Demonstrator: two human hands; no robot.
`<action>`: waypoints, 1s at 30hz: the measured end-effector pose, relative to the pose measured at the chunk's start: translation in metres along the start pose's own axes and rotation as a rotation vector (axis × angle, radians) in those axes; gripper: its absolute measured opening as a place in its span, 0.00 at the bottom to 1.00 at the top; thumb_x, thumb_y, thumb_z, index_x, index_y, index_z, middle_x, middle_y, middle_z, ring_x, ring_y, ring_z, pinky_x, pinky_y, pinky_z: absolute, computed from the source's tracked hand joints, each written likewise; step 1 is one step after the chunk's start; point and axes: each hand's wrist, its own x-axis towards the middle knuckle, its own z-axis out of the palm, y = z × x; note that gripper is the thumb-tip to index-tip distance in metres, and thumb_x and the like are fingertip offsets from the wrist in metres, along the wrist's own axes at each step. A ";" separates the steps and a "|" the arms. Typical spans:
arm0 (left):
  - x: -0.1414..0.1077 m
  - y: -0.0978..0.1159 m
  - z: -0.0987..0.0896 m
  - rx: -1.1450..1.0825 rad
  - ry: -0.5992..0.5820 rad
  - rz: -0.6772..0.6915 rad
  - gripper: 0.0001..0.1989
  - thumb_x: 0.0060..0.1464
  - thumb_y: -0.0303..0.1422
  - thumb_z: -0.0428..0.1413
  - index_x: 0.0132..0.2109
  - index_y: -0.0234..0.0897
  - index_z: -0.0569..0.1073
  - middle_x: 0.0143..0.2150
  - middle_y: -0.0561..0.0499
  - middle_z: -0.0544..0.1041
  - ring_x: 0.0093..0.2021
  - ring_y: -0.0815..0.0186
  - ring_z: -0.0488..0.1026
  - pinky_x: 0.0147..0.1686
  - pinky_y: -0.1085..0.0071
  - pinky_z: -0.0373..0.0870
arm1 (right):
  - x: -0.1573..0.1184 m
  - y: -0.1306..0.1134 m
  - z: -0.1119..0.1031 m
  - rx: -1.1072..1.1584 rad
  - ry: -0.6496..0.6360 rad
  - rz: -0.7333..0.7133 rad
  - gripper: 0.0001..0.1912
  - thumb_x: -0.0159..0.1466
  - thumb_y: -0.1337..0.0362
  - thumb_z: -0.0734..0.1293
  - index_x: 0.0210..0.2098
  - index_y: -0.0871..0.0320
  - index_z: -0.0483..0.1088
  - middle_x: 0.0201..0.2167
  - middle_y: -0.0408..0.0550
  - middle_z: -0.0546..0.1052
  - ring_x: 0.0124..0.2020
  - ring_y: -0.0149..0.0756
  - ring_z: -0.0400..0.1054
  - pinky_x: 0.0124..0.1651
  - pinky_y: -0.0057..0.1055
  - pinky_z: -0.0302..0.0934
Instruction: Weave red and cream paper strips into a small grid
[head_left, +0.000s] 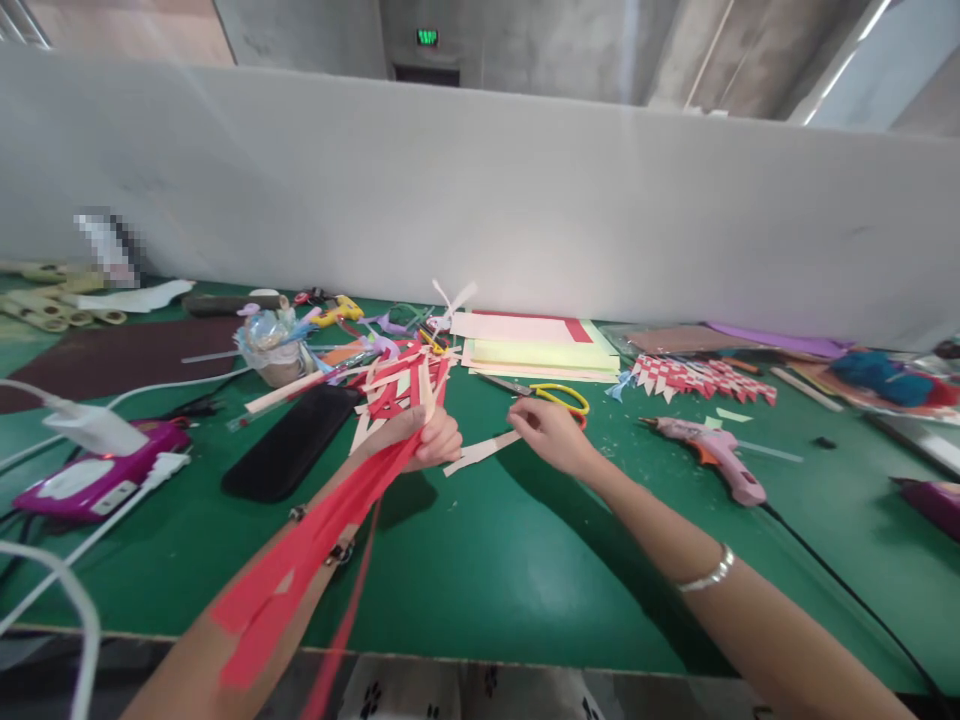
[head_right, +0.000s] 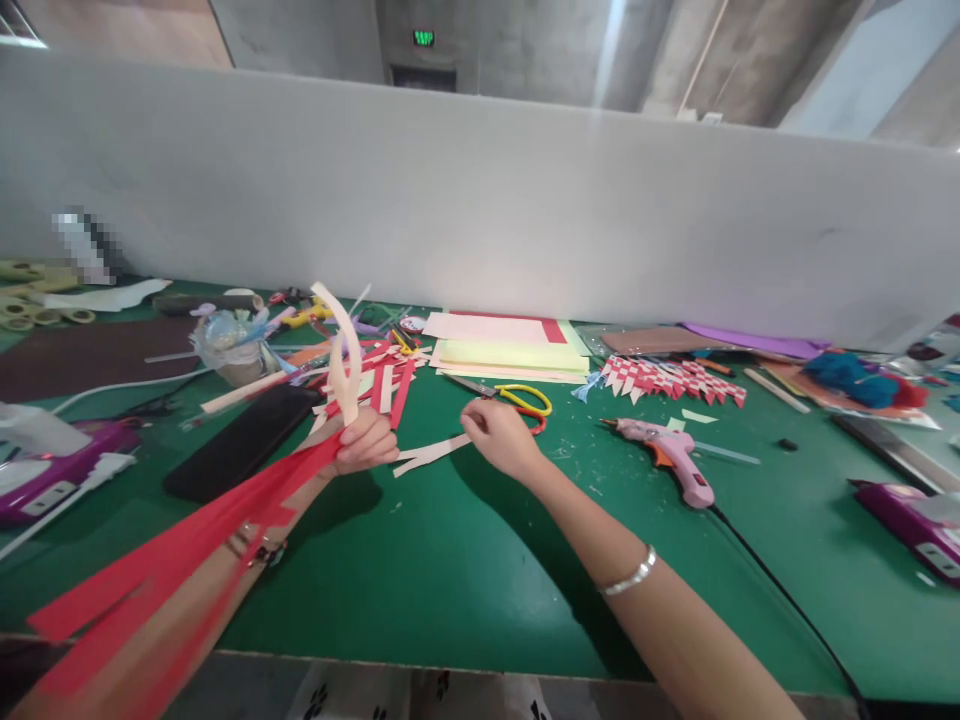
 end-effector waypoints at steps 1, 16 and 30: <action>0.001 -0.003 -0.004 0.000 0.002 -0.001 0.30 0.39 0.58 0.53 0.15 0.39 0.51 0.09 0.59 0.45 0.13 0.72 0.51 0.19 0.69 0.55 | 0.010 -0.005 0.006 -0.007 -0.035 0.004 0.07 0.59 0.64 0.60 0.30 0.57 0.69 0.23 0.42 0.72 0.24 0.31 0.64 0.29 0.26 0.55; 0.000 -0.005 -0.015 0.042 0.078 -0.068 0.31 0.48 0.61 0.40 0.14 0.39 0.51 0.08 0.58 0.44 0.14 0.71 0.48 0.21 0.69 0.53 | 0.112 -0.050 0.073 0.082 -0.048 0.385 0.16 0.63 0.61 0.61 0.49 0.60 0.63 0.48 0.51 0.68 0.44 0.37 0.66 0.44 0.41 0.64; 0.006 0.012 0.015 0.048 0.045 -0.079 0.27 0.37 0.53 0.59 0.20 0.35 0.59 0.15 0.59 0.57 0.17 0.76 0.54 0.21 0.75 0.55 | 0.056 -0.010 -0.013 0.880 0.063 0.337 0.08 0.60 0.60 0.63 0.31 0.60 0.66 0.27 0.45 0.75 0.25 0.27 0.68 0.33 0.26 0.65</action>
